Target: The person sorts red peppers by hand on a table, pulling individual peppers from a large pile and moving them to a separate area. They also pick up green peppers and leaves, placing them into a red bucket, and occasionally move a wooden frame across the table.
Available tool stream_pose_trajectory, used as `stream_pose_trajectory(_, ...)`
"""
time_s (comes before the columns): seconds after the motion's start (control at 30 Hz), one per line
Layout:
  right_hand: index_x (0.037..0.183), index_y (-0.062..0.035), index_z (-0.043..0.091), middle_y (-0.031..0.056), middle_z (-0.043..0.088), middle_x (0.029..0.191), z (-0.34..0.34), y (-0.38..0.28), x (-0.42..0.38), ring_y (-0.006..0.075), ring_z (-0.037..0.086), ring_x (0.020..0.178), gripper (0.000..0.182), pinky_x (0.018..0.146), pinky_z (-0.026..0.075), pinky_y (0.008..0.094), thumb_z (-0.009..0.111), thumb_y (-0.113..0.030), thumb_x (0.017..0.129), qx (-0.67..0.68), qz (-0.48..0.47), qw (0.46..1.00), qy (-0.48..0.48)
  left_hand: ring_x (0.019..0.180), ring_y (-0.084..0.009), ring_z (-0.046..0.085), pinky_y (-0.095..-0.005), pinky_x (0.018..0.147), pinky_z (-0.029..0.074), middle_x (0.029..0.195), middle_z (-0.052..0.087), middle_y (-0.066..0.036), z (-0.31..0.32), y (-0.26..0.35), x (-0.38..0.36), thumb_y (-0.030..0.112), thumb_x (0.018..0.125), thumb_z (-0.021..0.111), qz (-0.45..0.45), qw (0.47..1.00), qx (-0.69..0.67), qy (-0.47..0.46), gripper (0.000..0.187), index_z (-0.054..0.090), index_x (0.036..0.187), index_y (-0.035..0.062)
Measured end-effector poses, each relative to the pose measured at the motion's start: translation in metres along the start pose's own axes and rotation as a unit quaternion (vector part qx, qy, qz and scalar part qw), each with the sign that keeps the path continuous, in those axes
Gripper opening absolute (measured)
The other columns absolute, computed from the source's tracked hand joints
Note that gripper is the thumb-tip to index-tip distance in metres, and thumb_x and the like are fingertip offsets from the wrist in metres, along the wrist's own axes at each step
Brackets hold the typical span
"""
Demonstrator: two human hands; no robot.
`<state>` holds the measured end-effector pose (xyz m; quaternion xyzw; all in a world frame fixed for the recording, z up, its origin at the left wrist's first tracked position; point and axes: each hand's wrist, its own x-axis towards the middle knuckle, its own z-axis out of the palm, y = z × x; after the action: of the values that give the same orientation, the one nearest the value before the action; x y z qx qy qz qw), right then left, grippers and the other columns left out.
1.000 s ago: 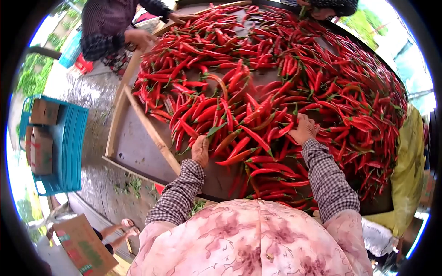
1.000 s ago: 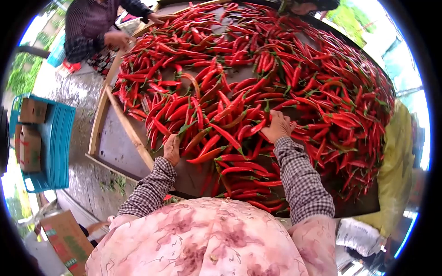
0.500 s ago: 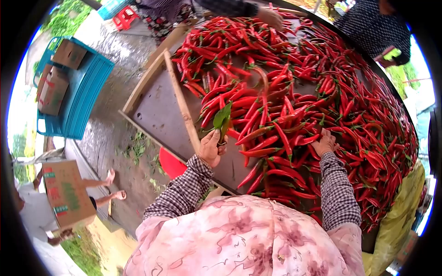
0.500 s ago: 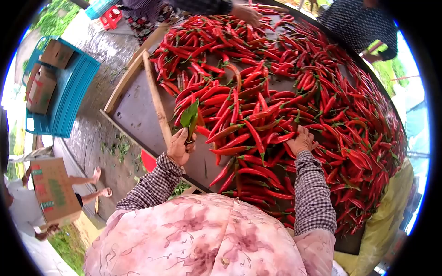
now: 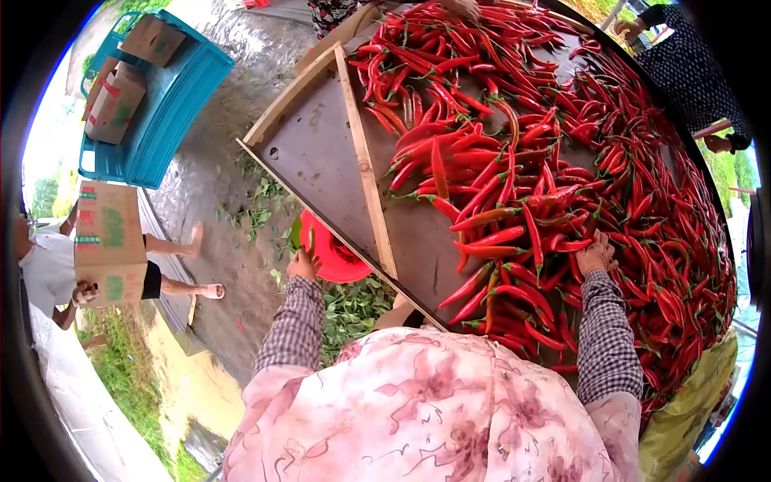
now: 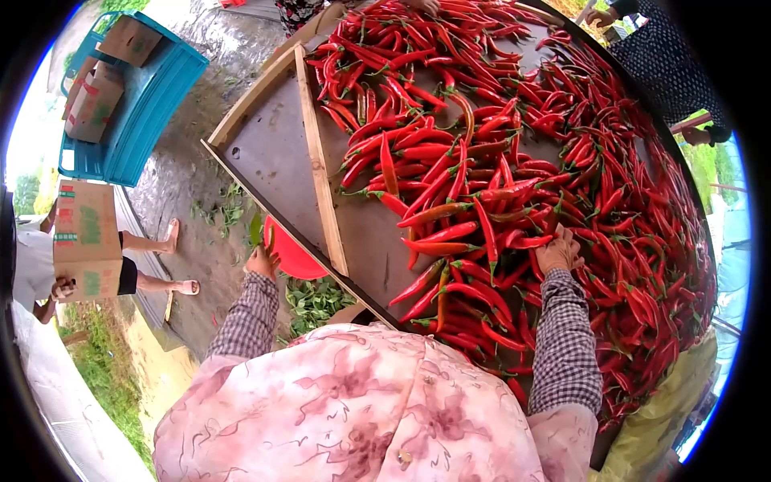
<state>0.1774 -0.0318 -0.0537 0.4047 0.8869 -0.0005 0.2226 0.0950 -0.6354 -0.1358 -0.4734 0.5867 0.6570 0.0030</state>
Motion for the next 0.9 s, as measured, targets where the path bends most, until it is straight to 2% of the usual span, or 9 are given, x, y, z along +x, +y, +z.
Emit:
stream_pose_trajectory(0.07,0.133,-0.0218,0.033,0.0012,0.032,0.136,0.003,0.005,0.003,0.0295,0.029,0.124,0.062,0.097,0.022,0.0613,0.055,-0.048,0.080,0.005,-0.006,1.000,0.030,0.065,-0.0184,0.059,-0.0278,0.051,0.048,0.094,0.064,-0.011,0.007,-0.001,0.025,0.031,0.093,0.052,-0.023,0.996,-0.006,0.084,0.039,0.055,0.119,0.0011)
stream_pose_trajectory(0.2,0.136,-0.0197,0.030,0.0018,0.028,0.137,-0.006,-0.002,-0.003,0.0291,0.028,0.124,0.064,0.100,0.021,0.0588,0.052,-0.048,0.083,-0.006,0.007,1.000,-0.004,0.070,-0.0239,0.060,-0.0383,0.060,0.050,0.098,0.064,-0.013,-0.005,0.004,0.014,0.031,0.094,0.050,-0.028,0.997,0.066,0.017,0.045,0.045,0.131,0.0067)
stream_pose_trajectory(0.3,0.135,-0.0210,0.031,0.0029,0.029,0.137,-0.004,-0.002,-0.002,0.0295,0.027,0.125,0.063,0.100,0.020,0.0588,0.053,-0.047,0.082,-0.004,0.006,1.000,0.005,0.067,-0.0246,0.058,-0.0377,0.058,0.048,0.088,0.063,-0.013,-0.024,0.010,-0.015,0.028,0.089,0.057,-0.052,0.951,0.282,0.114,0.036,0.059,0.115,0.0024)
stream_pose_trajectory(0.37,0.135,-0.0222,0.031,0.0039,0.030,0.137,-0.019,-0.009,-0.013,0.0300,0.026,0.127,0.062,0.101,0.020,0.0590,0.052,-0.047,0.083,0.001,0.002,1.000,-0.013,0.086,-0.0213,0.062,-0.0326,0.069,0.052,0.092,0.064,-0.015,-0.083,-0.026,0.046,0.028,0.085,0.061,-0.020,0.951,0.283,0.126,0.035,0.061,0.106,-0.0001)
stream_pose_trajectory(0.5,0.133,-0.0223,0.034,0.0045,0.030,0.138,-0.021,-0.007,-0.016,0.0309,0.026,0.128,0.060,0.101,0.019,0.0590,0.051,-0.050,0.082,0.019,-0.006,1.000,-0.012,0.106,-0.0330,0.053,-0.0397,0.095,0.043,0.125,0.045,-0.023,-0.117,0.001,0.072,0.040,0.077,0.068,0.012,0.956,0.195,0.220,0.079,0.031,0.132,-0.0022)
stream_pose_trajectory(0.63,0.130,-0.0214,0.039,0.0055,0.036,0.135,-0.022,-0.009,-0.019,0.0303,0.029,0.127,0.057,0.101,0.021,0.0572,0.051,-0.047,0.080,0.031,-0.008,0.999,-0.010,0.116,-0.0318,0.044,-0.0396,0.099,0.036,0.123,0.047,-0.019,-0.053,0.055,0.023,0.031,0.080,0.066,0.324,0.841,0.366,0.232,0.066,0.035,0.130,-0.0003)
stream_pose_trajectory(0.73,0.126,-0.0192,0.046,0.0082,0.048,0.126,-0.022,-0.018,-0.028,0.0287,0.038,0.122,0.053,0.098,0.028,0.0546,0.053,-0.041,0.078,0.057,-0.039,0.997,-0.015,0.111,-0.0315,0.046,-0.0411,0.097,0.035,0.122,0.047,-0.019,0.037,0.054,-0.037,0.020,0.081,0.063,0.498,0.805,0.320,-0.047,0.052,0.043,0.124,0.0001)
stream_pose_trajectory(0.8,0.119,-0.0185,0.052,0.0098,0.055,0.119,-0.015,-0.029,-0.035,0.0305,0.046,0.115,0.052,0.094,0.034,0.0505,0.056,-0.047,0.076,0.079,-0.056,0.995,0.000,0.112,-0.0314,0.045,-0.0437,0.097,0.034,0.120,0.049,-0.018,0.104,0.040,-0.119,0.017,0.076,0.067,0.611,0.698,0.287,-0.238,0.050,0.047,0.119,0.0001)
stream_pose_trajectory(0.9,0.109,-0.0134,0.058,0.0108,0.060,0.109,-0.014,-0.046,-0.059,0.0318,0.052,0.106,0.044,0.088,0.041,0.0475,0.059,-0.040,0.074,0.135,-0.087,0.986,0.035,0.125,-0.0349,0.034,-0.0445,0.104,0.028,0.135,0.037,-0.017,0.165,0.016,-0.215,0.020,0.064,0.077,0.605,0.575,0.345,-0.430,0.069,0.047,0.125,0.0088)
